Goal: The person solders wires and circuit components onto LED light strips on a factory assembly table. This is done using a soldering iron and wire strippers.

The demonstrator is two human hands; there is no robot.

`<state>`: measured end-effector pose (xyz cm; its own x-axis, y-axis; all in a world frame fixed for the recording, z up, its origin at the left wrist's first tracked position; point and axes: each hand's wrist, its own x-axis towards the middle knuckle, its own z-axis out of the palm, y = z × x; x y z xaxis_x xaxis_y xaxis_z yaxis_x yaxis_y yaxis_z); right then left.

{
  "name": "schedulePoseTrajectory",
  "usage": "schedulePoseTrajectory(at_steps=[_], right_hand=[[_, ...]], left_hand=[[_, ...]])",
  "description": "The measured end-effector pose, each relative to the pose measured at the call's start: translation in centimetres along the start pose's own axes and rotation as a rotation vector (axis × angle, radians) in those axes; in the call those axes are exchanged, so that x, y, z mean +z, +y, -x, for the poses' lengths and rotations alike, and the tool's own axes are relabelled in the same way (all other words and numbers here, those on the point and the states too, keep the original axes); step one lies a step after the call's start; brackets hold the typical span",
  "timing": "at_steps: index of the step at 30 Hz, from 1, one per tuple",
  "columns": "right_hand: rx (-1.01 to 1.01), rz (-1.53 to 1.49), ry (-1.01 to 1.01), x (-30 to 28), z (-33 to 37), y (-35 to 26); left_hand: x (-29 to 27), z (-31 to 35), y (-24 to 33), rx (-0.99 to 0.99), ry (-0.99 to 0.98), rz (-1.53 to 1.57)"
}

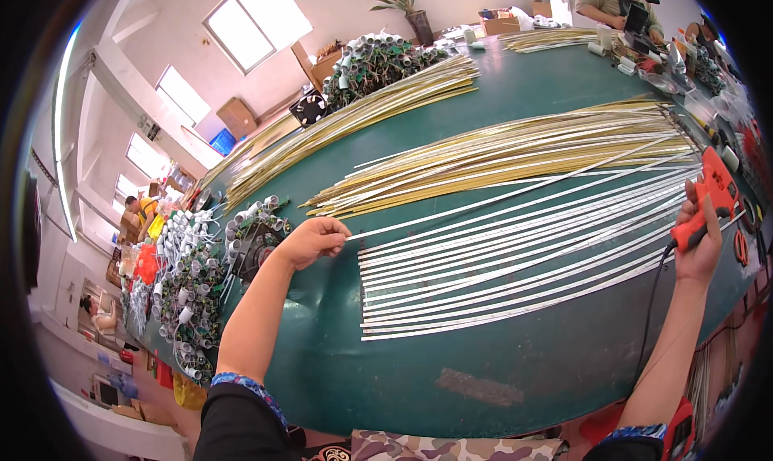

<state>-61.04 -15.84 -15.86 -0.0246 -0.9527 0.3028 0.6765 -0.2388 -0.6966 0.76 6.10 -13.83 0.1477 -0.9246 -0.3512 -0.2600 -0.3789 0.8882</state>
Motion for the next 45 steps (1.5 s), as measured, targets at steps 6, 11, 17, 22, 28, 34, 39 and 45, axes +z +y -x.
schedulePoseTrajectory(at_steps=[6, 11, 17, 22, 28, 34, 39, 45], right_hand=[[0.003, 0.031, -0.001, 0.2, 0.2, 0.1], [-0.008, 0.047, -0.029, 0.6, 0.2, 0.0], [0.01, 0.046, -0.047, 0.2, 0.1, -0.1], [0.012, 0.008, -0.027, 0.2, 0.1, 0.0], [0.0, 0.019, -0.009, 0.1, 0.1, 0.0], [0.003, 0.02, 0.026, 0.1, 0.2, -0.1], [0.011, -0.021, 0.009, 0.3, 0.1, 0.4], [0.012, -0.009, -0.023, -0.6, -0.1, -0.2]], left_hand=[[2.0, -0.7, 0.7, -0.023, -0.087, -0.177], [2.6, -1.6, 1.3, -0.022, -0.018, -0.394], [3.0, -2.7, 2.4, -0.034, 0.039, -0.708], [1.4, -3.0, 2.7, -0.04, 0.169, -0.864], [-0.6, -4.1, 0.4, 0.273, 0.347, -1.39], [-0.1, -5.0, 1.0, 0.259, 0.209, -1.696], [-1.6, -4.1, -1.0, 0.365, 0.279, -1.596], [-1.6, -2.6, -0.9, 0.48, 0.29, -1.219]])
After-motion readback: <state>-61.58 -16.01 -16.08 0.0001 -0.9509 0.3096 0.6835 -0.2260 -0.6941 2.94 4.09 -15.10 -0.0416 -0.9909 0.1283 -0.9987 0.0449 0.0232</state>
